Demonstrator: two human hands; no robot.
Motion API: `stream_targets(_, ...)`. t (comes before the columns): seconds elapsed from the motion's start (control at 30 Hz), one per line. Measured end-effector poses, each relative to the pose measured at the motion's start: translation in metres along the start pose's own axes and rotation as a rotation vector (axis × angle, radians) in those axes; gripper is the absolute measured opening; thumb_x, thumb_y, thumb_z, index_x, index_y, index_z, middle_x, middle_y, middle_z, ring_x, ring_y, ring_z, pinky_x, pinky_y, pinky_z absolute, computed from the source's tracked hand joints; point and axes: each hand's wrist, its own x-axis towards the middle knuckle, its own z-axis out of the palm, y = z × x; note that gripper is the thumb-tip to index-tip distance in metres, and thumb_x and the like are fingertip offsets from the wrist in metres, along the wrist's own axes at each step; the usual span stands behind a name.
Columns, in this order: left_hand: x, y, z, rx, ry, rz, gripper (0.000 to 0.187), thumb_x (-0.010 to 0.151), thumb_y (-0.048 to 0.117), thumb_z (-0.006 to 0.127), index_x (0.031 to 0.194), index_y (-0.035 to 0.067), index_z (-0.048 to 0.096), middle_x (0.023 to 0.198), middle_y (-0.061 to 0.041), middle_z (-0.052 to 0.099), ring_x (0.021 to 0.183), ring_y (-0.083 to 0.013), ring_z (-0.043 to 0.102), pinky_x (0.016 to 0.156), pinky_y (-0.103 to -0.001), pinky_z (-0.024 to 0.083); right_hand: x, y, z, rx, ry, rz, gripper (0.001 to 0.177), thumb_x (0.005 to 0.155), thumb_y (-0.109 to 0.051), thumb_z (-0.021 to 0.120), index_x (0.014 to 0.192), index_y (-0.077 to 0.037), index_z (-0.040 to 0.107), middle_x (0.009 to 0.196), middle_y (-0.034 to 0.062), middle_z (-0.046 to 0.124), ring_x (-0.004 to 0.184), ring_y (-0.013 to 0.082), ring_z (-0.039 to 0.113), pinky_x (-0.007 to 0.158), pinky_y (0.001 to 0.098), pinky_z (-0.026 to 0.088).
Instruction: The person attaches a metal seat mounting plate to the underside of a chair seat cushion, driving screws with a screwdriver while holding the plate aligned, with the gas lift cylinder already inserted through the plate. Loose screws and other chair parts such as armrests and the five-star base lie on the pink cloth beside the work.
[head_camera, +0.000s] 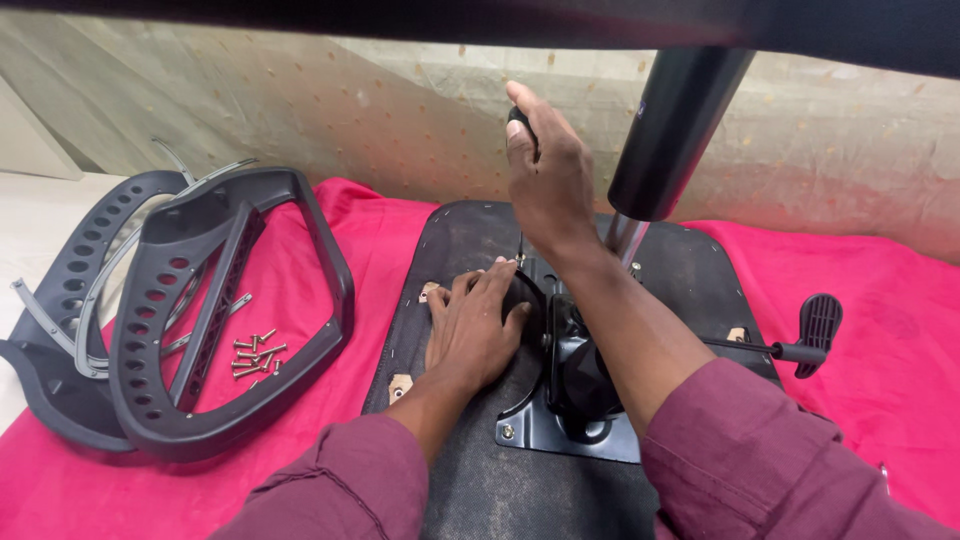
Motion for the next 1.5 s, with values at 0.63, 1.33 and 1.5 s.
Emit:
stream_targets(0.63,0.027,0.005,0.018,-0.276,0.077,-0.061,0.088,0.081,0.032,0.061,0.154,-0.001,0.026,0.15,-0.011,0.053,0.137,-0.0261,0.045,0.115,-0.047,0.019,-0.001,-0.006,-0.006,-0.108,0.051,0.05,0.035,0.095,-0.005,0.063,0.13,-0.005,0.066,0.116,0.0091,0.066,0.107,0.0227,0.066,0.096,0.0335,0.05)
stream_targets(1.33,0.019,0.019,0.003,-0.227,-0.024,-0.18,0.077,0.084,0.03,0.061,0.154,0.012,0.036,0.15,-0.017,0.045,0.138,-0.0422,0.033,0.115,-0.048,0.026,-0.002,-0.013,-0.01,-0.131,-0.009,0.155,0.034,0.096,-0.019,0.075,0.129,-0.013,0.071,0.109,0.0062,0.072,0.096,0.0172,0.069,0.085,0.0317,0.054)
stream_targets(1.5,0.017,0.018,0.005,-0.259,-0.012,-0.211,0.074,0.084,0.03,0.063,0.152,0.015,0.04,0.148,-0.016,0.047,0.134,-0.0405,0.035,0.112,-0.047,0.029,0.001,-0.015,-0.007,-0.272,0.036,0.222,0.032,0.088,-0.026,0.084,0.119,-0.019,0.077,0.095,0.0075,0.067,0.086,0.0207,0.064,0.082,0.0346,0.053)
